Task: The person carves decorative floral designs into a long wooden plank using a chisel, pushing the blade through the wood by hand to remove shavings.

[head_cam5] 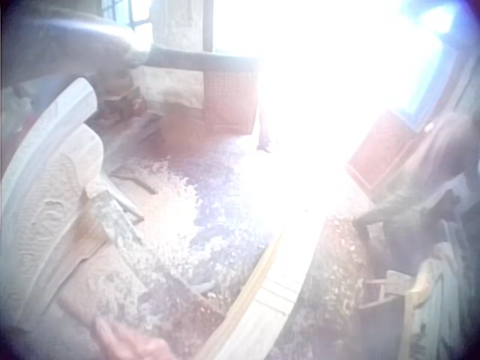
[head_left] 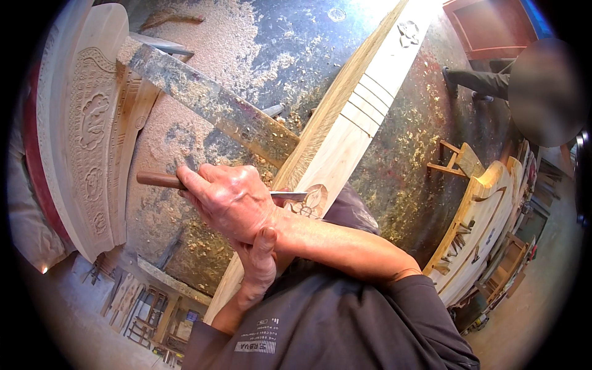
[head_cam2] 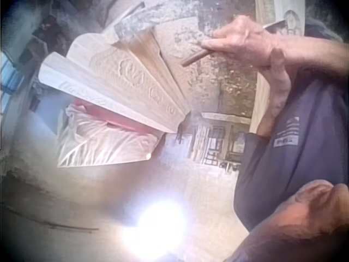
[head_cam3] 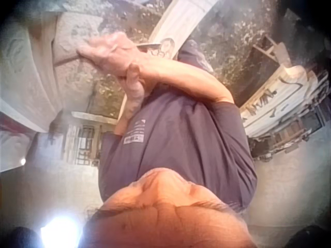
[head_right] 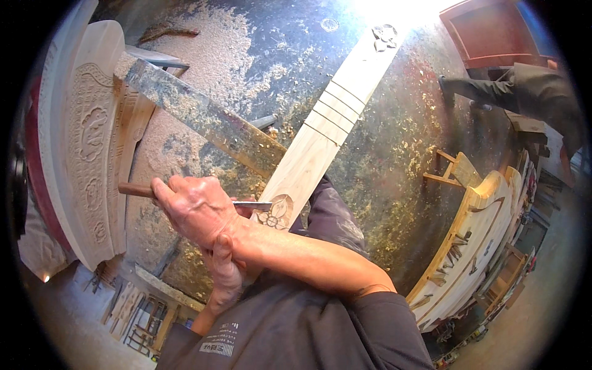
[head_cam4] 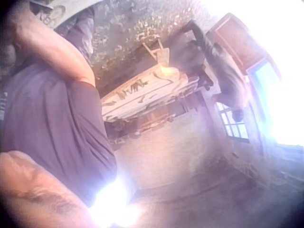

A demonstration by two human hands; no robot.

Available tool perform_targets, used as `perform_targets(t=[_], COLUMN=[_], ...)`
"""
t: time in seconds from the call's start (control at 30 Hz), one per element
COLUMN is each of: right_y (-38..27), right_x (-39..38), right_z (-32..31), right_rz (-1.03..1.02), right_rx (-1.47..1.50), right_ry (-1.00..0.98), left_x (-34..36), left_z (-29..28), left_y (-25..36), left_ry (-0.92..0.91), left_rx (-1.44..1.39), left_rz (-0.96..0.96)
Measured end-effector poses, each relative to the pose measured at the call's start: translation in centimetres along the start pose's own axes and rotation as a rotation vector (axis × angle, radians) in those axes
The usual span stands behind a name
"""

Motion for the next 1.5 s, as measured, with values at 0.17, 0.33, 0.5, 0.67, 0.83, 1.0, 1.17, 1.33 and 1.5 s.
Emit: perform_targets(t=[0.17, 0.33, 0.5, 0.67, 0.83, 1.0, 1.17, 1.33, 1.5], right_y=[-1.0, -1.3, -1.2, -1.2, -1.2, -1.0, -0.6, -0.1, 0.4], right_x=[0.0, 0.4, 0.2, 0.2, 0.2, 0.2, 0.1, 0.0, -0.1], right_z=[-0.4, -0.4, -1.0, -1.2, -1.8, -2.3, -2.1, -1.6, -0.5], right_rz=[-0.099, -0.098, -0.070, -0.070, -0.076, -0.072, -0.068, -0.036, 0.001], right_rx=[-0.039, 0.015, -0.002, 0.004, 0.046, 0.068, 0.052, 0.019, -0.042], right_ry=[-0.016, 0.010, 0.042, 0.075, 0.127, 0.119, 0.123, 0.091, 0.048], left_x=[-0.6, -1.1, -0.8, -0.8, -0.7, -0.8, -0.9, -0.5, 0.2], left_z=[0.3, 1.0, 1.0, 0.9, 0.8, 0.3, -0.7, -0.1, -1.2], left_y=[0.2, 1.0, 0.8, 0.8, 0.4, -0.2, -0.3, 0.0, -0.6], left_ry=[-0.037, -0.080, -0.077, -0.079, -0.063, 0.062, 0.093, 0.084, 0.020], left_rx=[-0.008, 0.035, 0.057, 0.069, 0.079, 0.044, 0.070, 0.042, 0.003], left_rz=[-0.014, 0.082, 0.098, 0.099, 0.131, 0.199, 0.154, 0.118, 0.093])
Point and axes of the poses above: each hand's wrist, its own x-axis towards the middle knuckle, its own z-axis out of the palm, y = z × x, the point moved 6 cm from there along x, towards the middle knuckle, and after that the axes turned 14 degrees about -x, right-handed, at the moved point
